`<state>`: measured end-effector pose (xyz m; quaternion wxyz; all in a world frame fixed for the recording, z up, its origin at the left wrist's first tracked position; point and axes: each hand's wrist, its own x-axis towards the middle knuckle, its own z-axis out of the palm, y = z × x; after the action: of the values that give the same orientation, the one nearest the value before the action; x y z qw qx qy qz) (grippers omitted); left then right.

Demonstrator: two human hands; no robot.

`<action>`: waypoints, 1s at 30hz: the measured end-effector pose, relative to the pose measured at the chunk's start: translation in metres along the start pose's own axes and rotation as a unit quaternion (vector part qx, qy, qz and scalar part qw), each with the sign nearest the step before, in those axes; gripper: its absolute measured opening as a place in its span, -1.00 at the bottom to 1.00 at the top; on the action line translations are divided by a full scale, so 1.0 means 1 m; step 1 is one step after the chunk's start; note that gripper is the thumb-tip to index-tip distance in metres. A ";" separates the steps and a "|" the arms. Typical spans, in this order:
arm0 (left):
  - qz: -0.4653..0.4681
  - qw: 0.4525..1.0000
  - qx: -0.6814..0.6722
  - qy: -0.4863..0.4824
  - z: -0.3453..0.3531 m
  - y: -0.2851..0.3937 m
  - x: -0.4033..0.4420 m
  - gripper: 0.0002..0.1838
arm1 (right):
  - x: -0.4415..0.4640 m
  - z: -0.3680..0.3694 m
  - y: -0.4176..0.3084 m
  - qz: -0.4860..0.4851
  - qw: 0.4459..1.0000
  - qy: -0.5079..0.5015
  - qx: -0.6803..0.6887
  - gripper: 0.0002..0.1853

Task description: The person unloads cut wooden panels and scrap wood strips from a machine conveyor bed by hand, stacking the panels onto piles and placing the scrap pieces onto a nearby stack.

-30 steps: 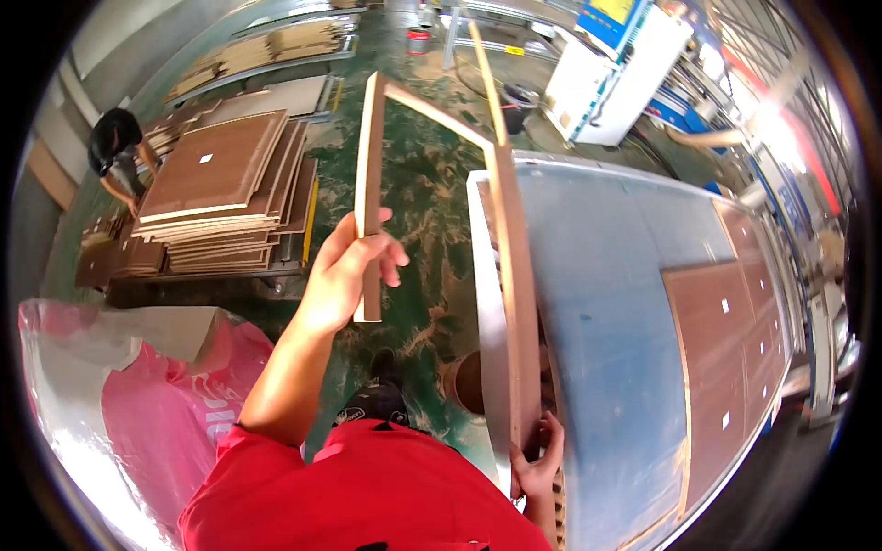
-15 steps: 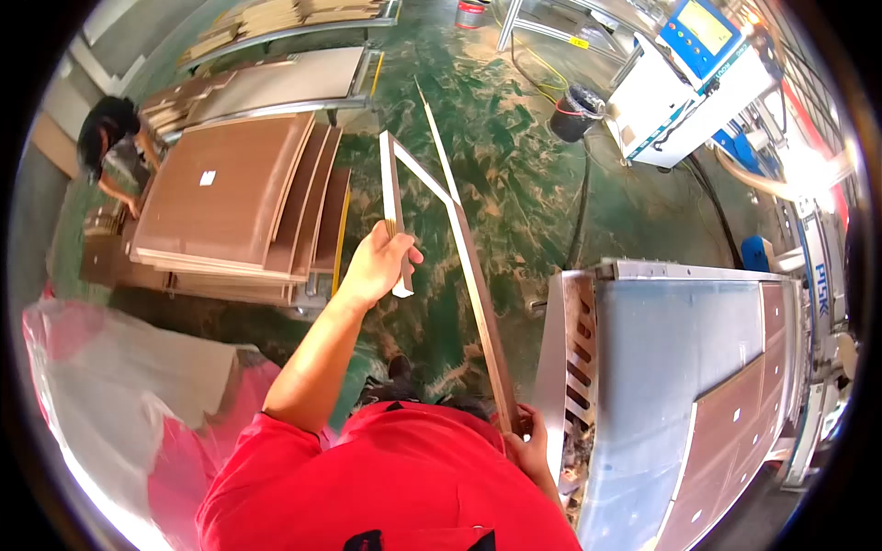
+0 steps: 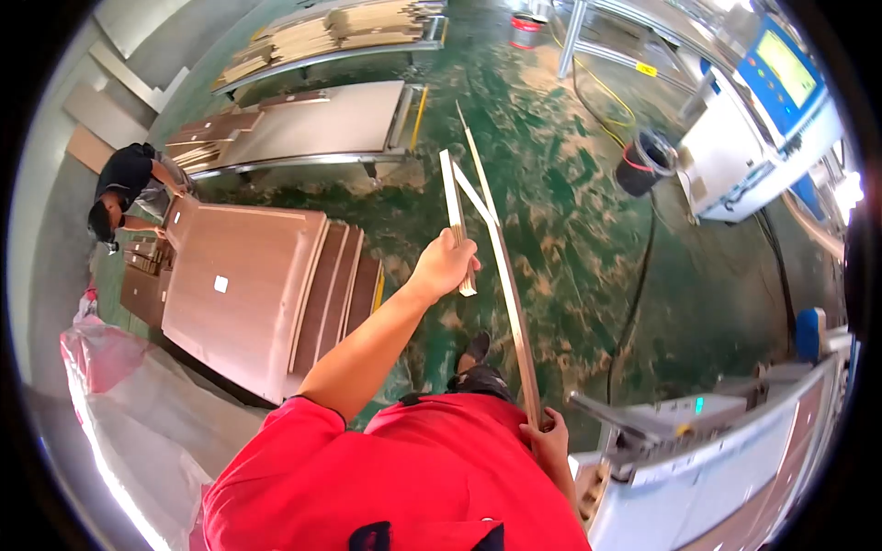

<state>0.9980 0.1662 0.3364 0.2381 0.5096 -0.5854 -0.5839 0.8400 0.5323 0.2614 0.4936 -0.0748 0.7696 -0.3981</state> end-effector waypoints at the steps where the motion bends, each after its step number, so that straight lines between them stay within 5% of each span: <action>1: 0.007 1.000 -0.013 0.002 -0.006 0.014 0.026 -0.79 | 0.030 0.002 -0.019 -0.028 0.999 0.007 -0.037 -0.09; 6: 0.084 0.988 -0.126 0.023 -0.042 0.065 0.144 -0.73 | 0.178 0.003 -0.096 -0.157 0.980 0.043 -0.117 -0.08; 7: 0.074 0.989 -0.121 0.029 -0.047 0.078 0.162 -0.71 | 0.195 0.008 -0.131 -0.193 0.968 0.036 -0.154 -0.21; 10: 0.088 0.988 -0.123 0.034 -0.048 0.087 0.242 -0.75 | 0.265 0.017 -0.215 -0.060 0.971 -0.074 -0.219 -0.34; 11: 0.077 0.989 -0.119 0.032 -0.045 0.088 0.272 -0.80 | 0.276 0.030 -0.240 -0.090 0.985 -0.043 -0.142 -0.50; 14: 0.048 0.994 -0.056 0.084 -0.044 0.099 0.382 -0.74 | 0.343 0.058 -0.306 -0.077 0.991 -0.022 -0.103 -0.54; 17: 0.015 0.993 -0.098 0.065 -0.044 0.106 0.499 -0.71 | 0.401 0.083 -0.372 -0.048 0.980 -0.022 -0.193 -0.61; 22: 0.024 0.999 -0.036 -0.016 -0.062 0.173 0.690 -0.63 | 0.473 0.128 -0.532 -0.055 0.982 -0.006 -0.183 -0.55; 26: -0.033 0.995 -0.059 -0.076 -0.111 0.231 0.830 -0.58 | 0.540 0.175 -0.660 0.021 0.999 0.029 0.003 -0.43; 27: -0.056 0.994 -0.059 -0.066 -0.124 0.230 0.877 -0.59 | 0.611 0.163 -0.636 -0.016 0.999 0.018 -0.048 -0.38; 30: -0.075 0.996 -0.051 -0.004 -0.177 0.198 0.997 -0.55 | 0.704 0.192 -0.712 -0.041 0.999 0.022 -0.023 -0.38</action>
<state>0.7232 -0.8239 0.2408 0.2173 0.5367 -0.5160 -0.6313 0.4460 -0.4069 0.2195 0.4578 -0.1084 0.7857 -0.4016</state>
